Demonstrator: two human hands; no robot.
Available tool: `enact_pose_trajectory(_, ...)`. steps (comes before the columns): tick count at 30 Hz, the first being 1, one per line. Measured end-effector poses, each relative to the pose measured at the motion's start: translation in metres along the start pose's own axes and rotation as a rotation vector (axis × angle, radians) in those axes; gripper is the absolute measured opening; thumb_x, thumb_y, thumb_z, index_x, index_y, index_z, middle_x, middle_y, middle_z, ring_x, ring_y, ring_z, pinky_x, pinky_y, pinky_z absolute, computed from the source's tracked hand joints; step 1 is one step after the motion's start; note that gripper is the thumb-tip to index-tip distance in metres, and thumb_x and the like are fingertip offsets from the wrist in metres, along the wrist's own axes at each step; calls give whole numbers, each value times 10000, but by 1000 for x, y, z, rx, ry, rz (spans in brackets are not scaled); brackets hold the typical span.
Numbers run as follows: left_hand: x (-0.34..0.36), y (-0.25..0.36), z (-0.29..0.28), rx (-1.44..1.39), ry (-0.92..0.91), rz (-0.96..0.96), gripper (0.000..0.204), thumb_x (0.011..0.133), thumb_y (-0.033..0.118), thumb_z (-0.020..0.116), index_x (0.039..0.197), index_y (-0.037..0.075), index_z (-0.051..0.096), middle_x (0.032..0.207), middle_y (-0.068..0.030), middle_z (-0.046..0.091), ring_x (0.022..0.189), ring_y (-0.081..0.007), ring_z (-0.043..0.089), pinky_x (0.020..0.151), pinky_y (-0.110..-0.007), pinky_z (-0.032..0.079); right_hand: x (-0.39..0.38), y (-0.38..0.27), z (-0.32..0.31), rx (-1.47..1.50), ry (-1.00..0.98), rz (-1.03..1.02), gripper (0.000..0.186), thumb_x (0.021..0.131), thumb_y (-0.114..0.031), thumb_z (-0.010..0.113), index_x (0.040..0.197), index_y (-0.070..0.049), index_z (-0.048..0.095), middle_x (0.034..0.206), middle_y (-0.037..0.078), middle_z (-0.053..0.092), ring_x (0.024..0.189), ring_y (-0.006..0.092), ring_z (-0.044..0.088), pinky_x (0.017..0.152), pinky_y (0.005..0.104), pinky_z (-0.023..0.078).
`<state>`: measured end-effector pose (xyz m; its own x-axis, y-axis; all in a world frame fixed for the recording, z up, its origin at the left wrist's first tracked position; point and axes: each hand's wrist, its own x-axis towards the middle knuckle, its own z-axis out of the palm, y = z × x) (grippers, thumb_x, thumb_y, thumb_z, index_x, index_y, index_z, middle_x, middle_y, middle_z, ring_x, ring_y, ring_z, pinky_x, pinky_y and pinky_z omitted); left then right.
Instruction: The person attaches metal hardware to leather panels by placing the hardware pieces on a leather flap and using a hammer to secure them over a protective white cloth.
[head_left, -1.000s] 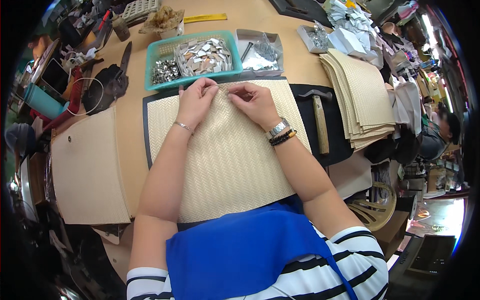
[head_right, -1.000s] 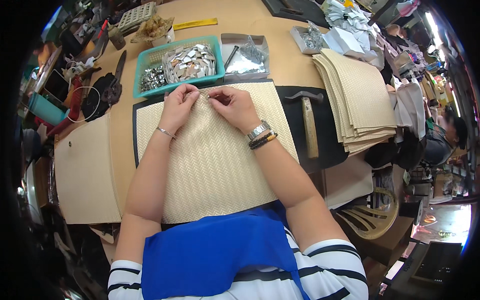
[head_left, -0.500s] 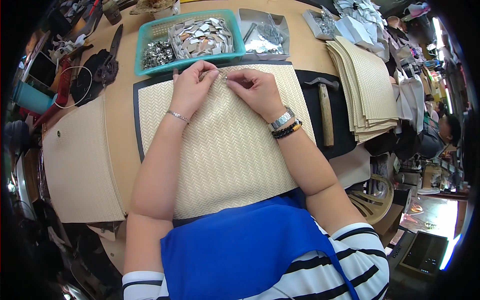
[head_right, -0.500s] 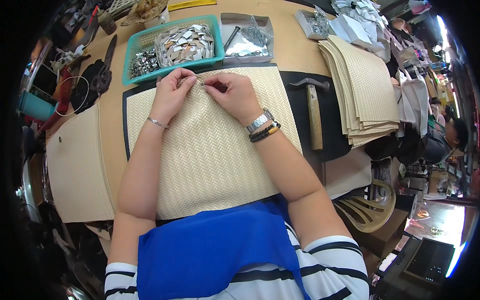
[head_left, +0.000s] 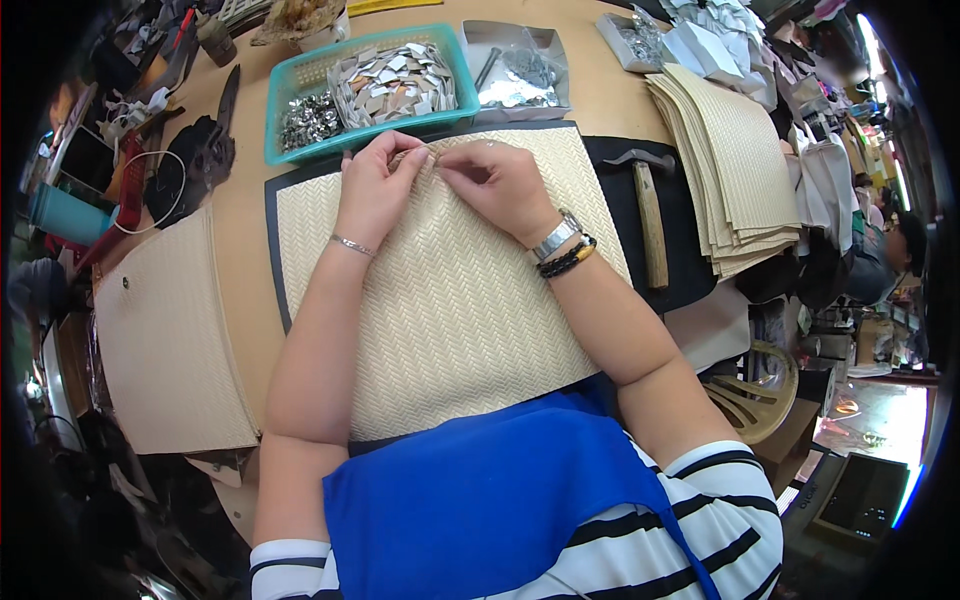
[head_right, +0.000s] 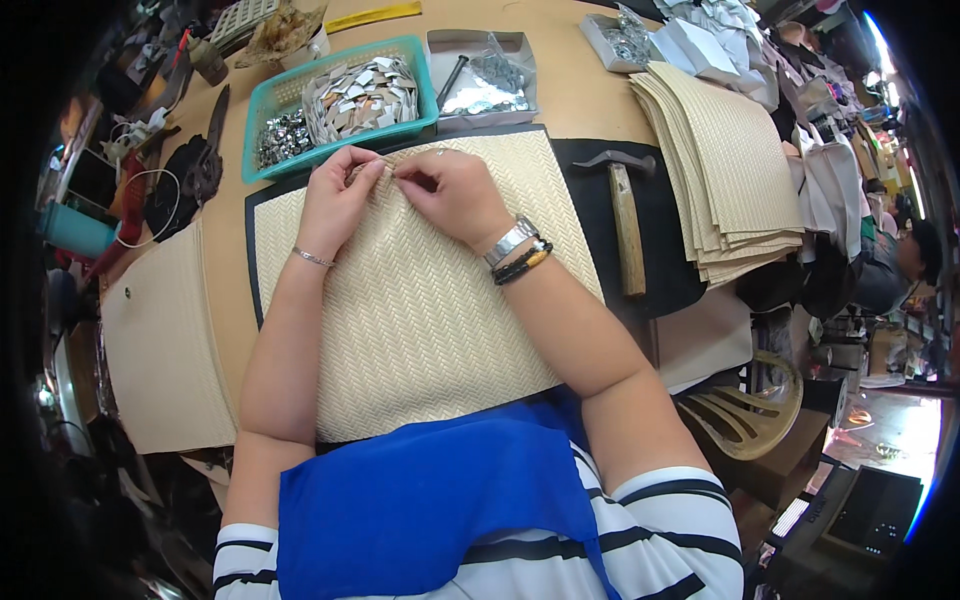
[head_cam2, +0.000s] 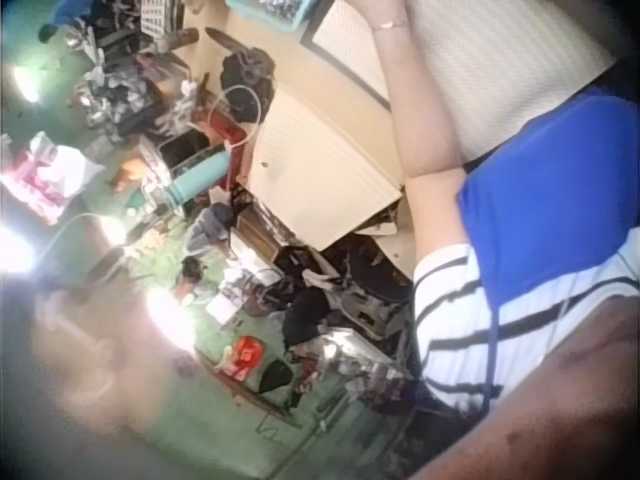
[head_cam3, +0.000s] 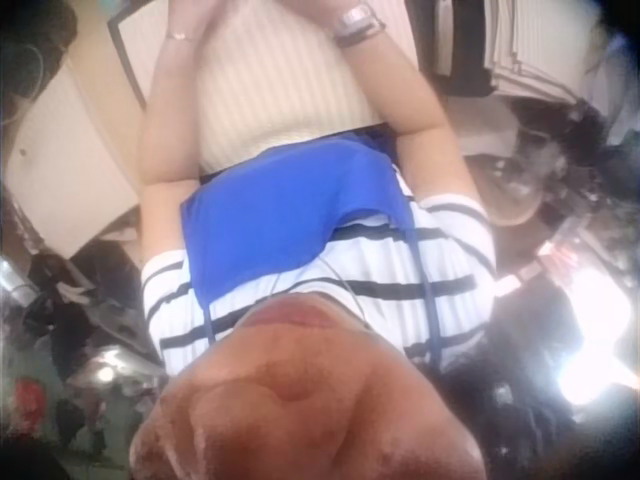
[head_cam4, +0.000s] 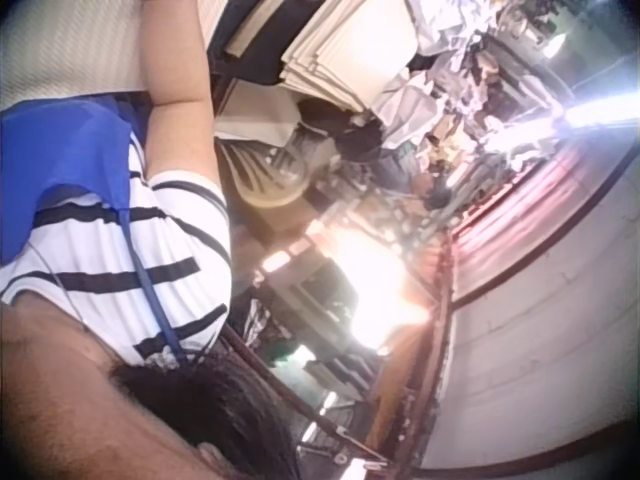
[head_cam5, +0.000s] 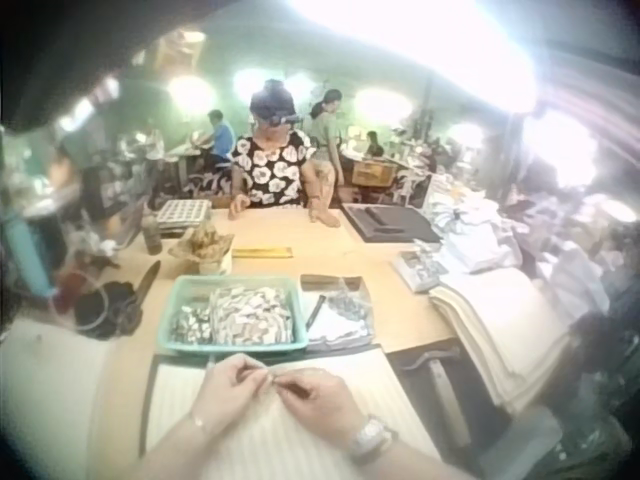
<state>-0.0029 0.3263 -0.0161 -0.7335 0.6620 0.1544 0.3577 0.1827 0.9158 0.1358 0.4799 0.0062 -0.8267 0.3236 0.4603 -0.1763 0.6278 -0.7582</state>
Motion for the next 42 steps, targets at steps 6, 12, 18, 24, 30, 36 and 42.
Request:
enact_pose_trajectory(6,2,9,-1,87,-10,-56,177,1053,249,656,1090,77,674,792,47,646,774,-74,542,872,-340,320,0,5,-7,362,-8,298,185,922,-102,808,1077,-5,783,955,35,796,841,66,717,785,246,592)
enact_pose_trajectory(12,4,3,-3,34,-44,-106,212,1058,353,613,1110,157,678,769,28,681,850,-163,648,1251,-575,96,0,4,-10,354,-56,331,188,918,-102,810,1079,-6,794,960,40,799,829,70,717,785,246,594)
enact_pose_trajectory(18,4,-2,-2,-1,-44,-108,215,1061,353,611,1104,152,675,750,38,654,823,-160,637,1248,-578,109,0,-1,-9,269,-48,287,185,916,-95,808,1084,-18,797,968,58,805,826,77,726,771,253,598)
enact_pose_trajectory(24,-3,16,-4,96,-69,-90,198,1062,340,609,1103,156,668,831,14,716,889,-191,684,1251,-641,86,-1,-2,-4,140,-32,122,199,877,-95,831,1068,-55,792,945,90,791,839,181,748,807,301,598)
enact_pose_trajectory(30,-17,43,-9,390,-36,197,122,1055,246,618,1092,144,676,878,-30,725,943,-245,704,1221,-659,186,7,-11,-4,-299,143,-185,260,794,-208,875,1030,-151,781,887,50,761,923,233,715,1056,450,460)
enact_pose_trajectory(36,-30,70,-11,579,-28,482,55,974,137,701,1017,104,707,909,-88,723,884,-297,697,957,-457,501,5,-14,-20,-336,40,-223,180,761,-155,823,911,-184,727,812,-17,721,834,205,692,925,433,445)
enact_pose_trajectory(42,-82,109,-21,551,-108,480,45,950,100,697,961,58,706,949,-118,735,872,-329,702,778,-466,536,-30,-66,-40,-583,-156,-272,116,838,-193,788,900,-171,692,889,-1,733,859,231,701,903,449,471)
